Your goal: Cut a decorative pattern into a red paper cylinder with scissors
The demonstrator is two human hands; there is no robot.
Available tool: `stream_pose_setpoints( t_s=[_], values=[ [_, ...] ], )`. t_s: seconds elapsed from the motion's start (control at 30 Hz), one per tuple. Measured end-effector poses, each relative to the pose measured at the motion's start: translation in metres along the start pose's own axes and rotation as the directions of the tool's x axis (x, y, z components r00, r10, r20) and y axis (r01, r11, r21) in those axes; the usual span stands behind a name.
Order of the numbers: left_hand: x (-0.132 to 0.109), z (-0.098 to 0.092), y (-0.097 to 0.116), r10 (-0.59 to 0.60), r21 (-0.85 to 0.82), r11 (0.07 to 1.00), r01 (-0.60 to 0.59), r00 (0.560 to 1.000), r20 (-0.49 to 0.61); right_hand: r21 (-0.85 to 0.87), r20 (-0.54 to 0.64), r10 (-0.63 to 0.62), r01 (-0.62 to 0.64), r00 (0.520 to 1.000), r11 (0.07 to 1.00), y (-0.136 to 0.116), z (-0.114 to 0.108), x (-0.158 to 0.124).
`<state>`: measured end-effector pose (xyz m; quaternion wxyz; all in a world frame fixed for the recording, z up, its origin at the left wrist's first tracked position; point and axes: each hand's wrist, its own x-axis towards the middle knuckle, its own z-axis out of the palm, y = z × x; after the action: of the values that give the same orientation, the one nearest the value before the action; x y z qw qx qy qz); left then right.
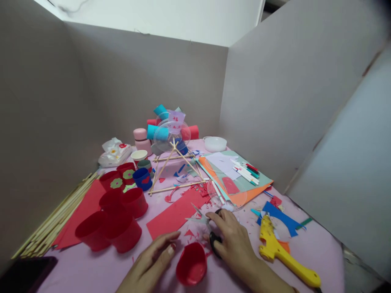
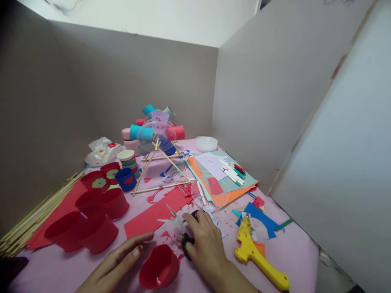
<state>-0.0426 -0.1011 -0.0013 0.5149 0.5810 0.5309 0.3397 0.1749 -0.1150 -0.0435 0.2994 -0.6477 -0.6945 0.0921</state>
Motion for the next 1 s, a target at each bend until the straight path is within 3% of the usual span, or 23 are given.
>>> stream_pose_setpoints(
  t_s=[0.07, 0.17, 0.23, 0.33, 0.53, 0.8, 1.0],
  values=[
    [0.002, 0.002, 0.001, 0.092, 0.05, 0.995, -0.089, 0.994, -0.054, -0.022, -0.113, -0.061, 0.059, 0.992, 0.998, 0.003, 0.003, -0.001],
    [0.005, 0.006, 0.005, 0.304, 0.267, 0.923, -0.278, 0.951, -0.059, -0.101, -0.281, -0.203, 0.181, 0.938, 0.978, 0.006, 0.006, -0.004],
    [0.007, 0.012, 0.012, 0.427, 0.415, 0.823, -0.387, 0.904, -0.003, -0.161, -0.336, -0.292, 0.251, 0.895, 0.955, 0.007, 0.006, -0.005],
    [0.012, 0.025, 0.031, 0.487, 0.483, 0.75, -0.452, 0.871, 0.06, -0.201, -0.349, -0.359, 0.305, 0.866, 0.931, 0.004, 0.003, -0.007],
    [0.024, 0.042, 0.051, 0.445, 0.451, 0.778, -0.437, 0.89, 0.095, -0.211, -0.399, -0.377, 0.316, 0.836, 0.925, 0.003, -0.004, -0.003],
    [0.04, 0.033, 0.056, 0.351, 0.4, 0.856, -0.328, 0.936, 0.017, -0.197, -0.425, -0.293, 0.228, 0.857, 0.953, 0.01, -0.005, 0.004],
    [0.043, 0.043, 0.061, 0.341, 0.336, 0.871, -0.358, 0.934, 0.109, -0.128, -0.415, -0.279, 0.248, 0.866, 0.96, 0.009, -0.005, 0.004]
  ],
)
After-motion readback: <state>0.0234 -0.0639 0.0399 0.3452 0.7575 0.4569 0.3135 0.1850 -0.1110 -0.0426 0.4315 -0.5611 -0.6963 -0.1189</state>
